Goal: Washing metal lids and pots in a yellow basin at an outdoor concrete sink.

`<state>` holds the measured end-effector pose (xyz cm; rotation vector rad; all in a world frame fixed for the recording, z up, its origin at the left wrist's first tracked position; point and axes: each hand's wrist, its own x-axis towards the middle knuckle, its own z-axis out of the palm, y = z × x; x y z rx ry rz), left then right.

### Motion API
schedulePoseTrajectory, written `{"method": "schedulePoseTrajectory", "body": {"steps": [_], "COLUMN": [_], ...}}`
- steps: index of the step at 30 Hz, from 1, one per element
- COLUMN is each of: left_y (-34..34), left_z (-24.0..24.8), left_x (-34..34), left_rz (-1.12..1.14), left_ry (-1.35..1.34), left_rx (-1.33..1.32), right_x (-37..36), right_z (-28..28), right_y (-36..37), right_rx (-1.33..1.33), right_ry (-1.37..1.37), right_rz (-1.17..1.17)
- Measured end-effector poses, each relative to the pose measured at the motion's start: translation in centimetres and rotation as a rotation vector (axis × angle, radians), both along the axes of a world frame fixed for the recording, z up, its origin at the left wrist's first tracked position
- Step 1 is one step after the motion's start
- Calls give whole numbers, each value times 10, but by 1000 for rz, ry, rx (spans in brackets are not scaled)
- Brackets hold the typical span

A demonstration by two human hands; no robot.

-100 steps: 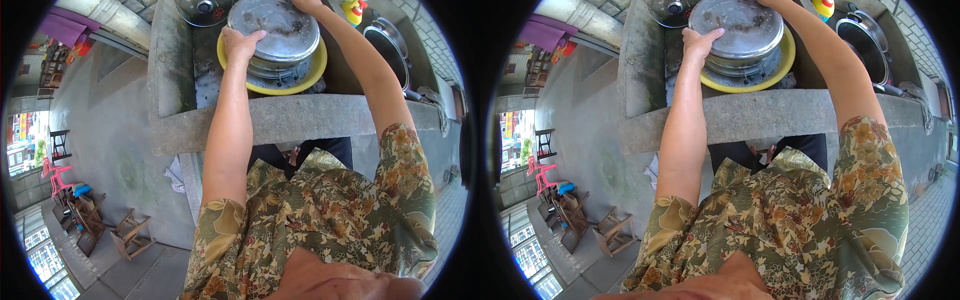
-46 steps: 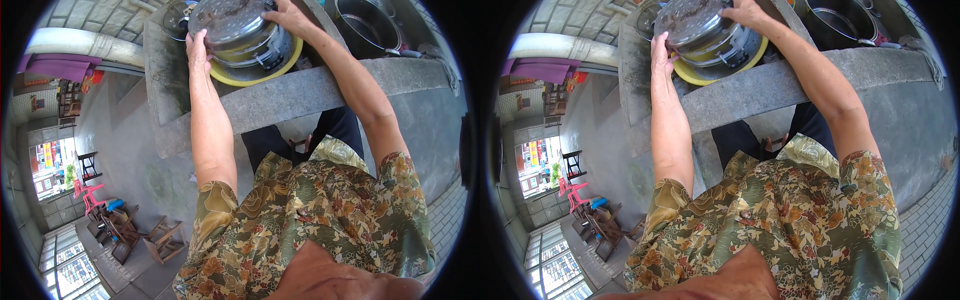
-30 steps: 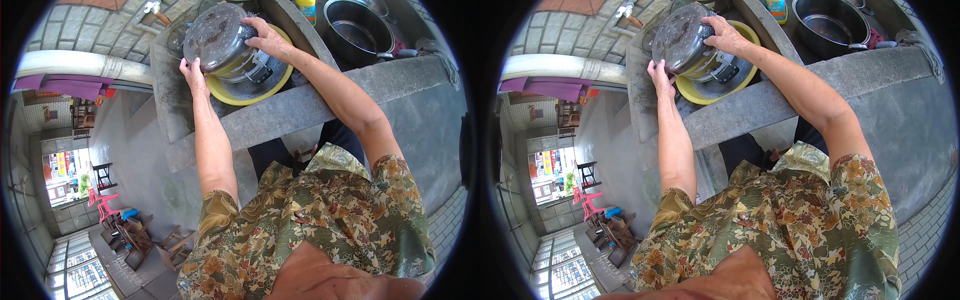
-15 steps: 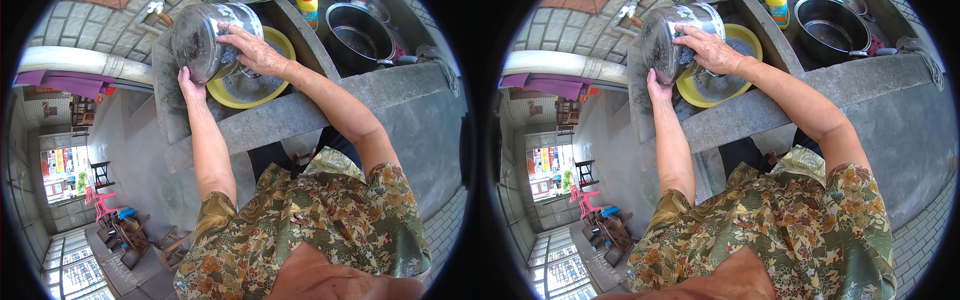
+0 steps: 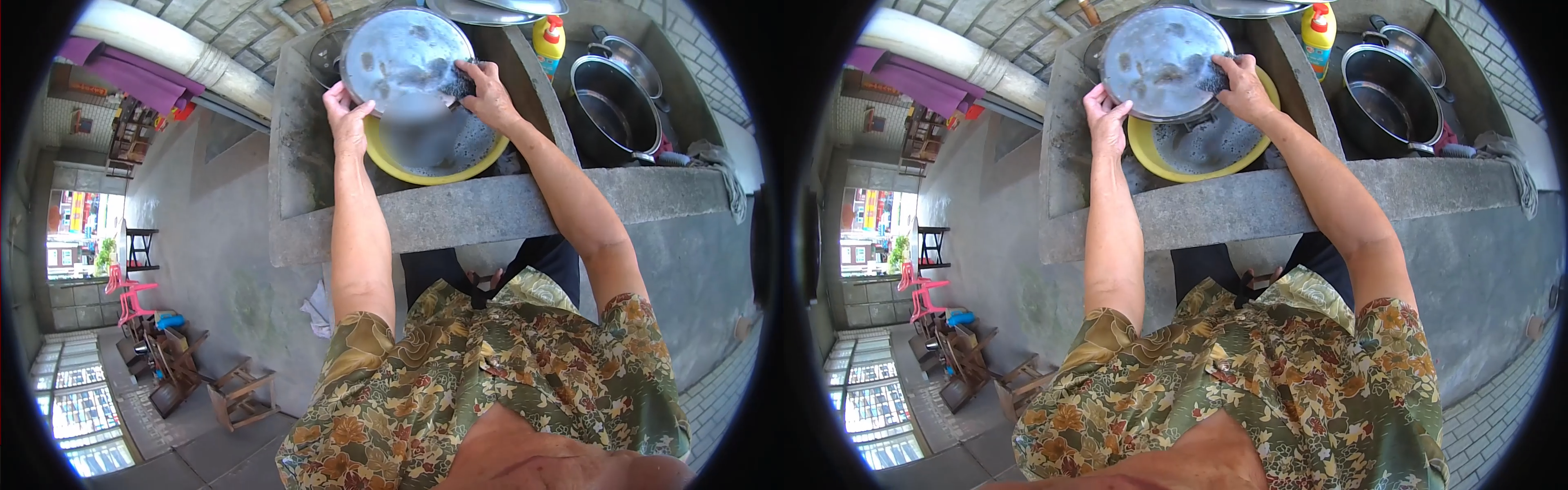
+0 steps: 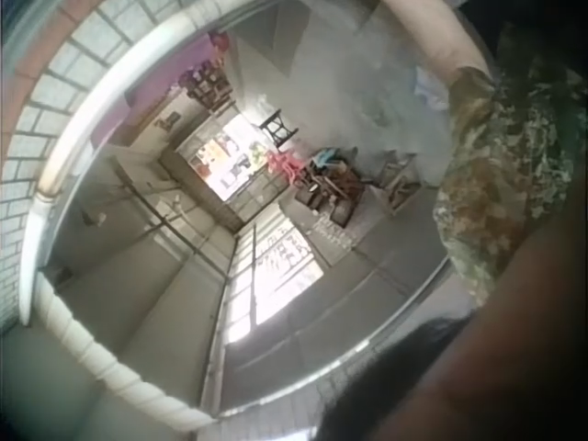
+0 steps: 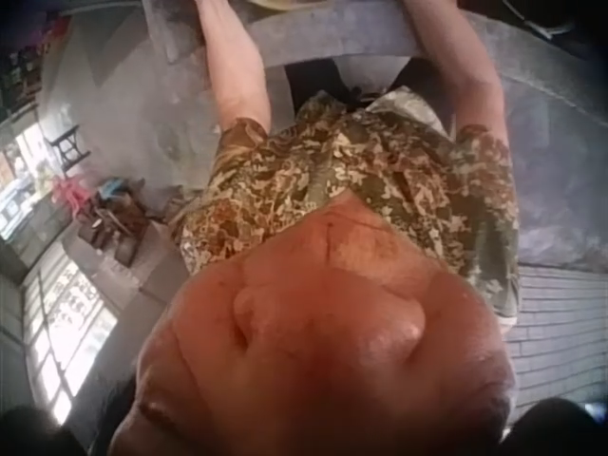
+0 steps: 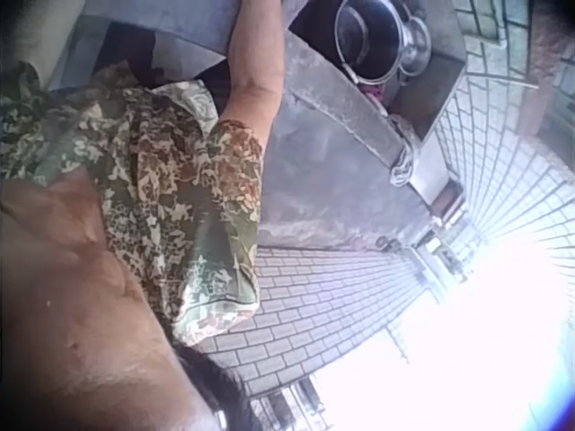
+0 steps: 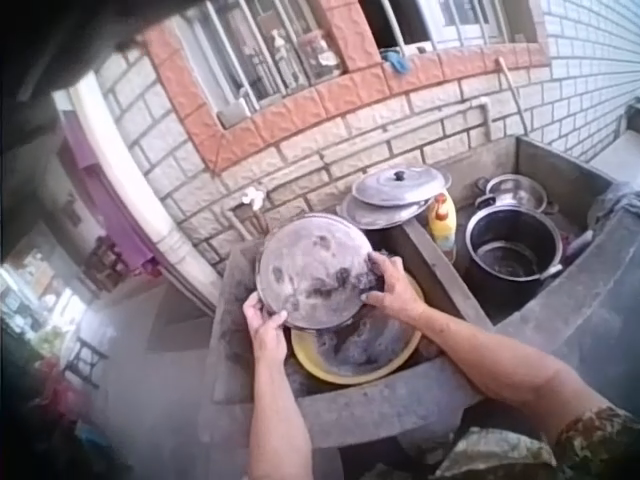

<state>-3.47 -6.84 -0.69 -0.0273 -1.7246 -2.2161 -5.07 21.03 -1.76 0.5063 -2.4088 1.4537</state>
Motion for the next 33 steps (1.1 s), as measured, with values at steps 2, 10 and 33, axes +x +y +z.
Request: {"method": "schedulePoseTrajectory", "body": {"steps": [2, 10, 33], "left_y": [-6, 12, 61], "left_z": [-11, -30, -7], "left_x": [-8, -20, -4], "left_rz": [18, 134, 44], "left_ry": [-32, 92, -242], "left_rx": [-179, -197, -16], "right_x": [-2, -26, -78], "right_z": [-2, -34, -66], "right_y": [-3, 17, 63], "right_rx": [162, 283, 414], "right_ry": [-58, 95, 136], "right_rz": [-13, -81, 24]}}
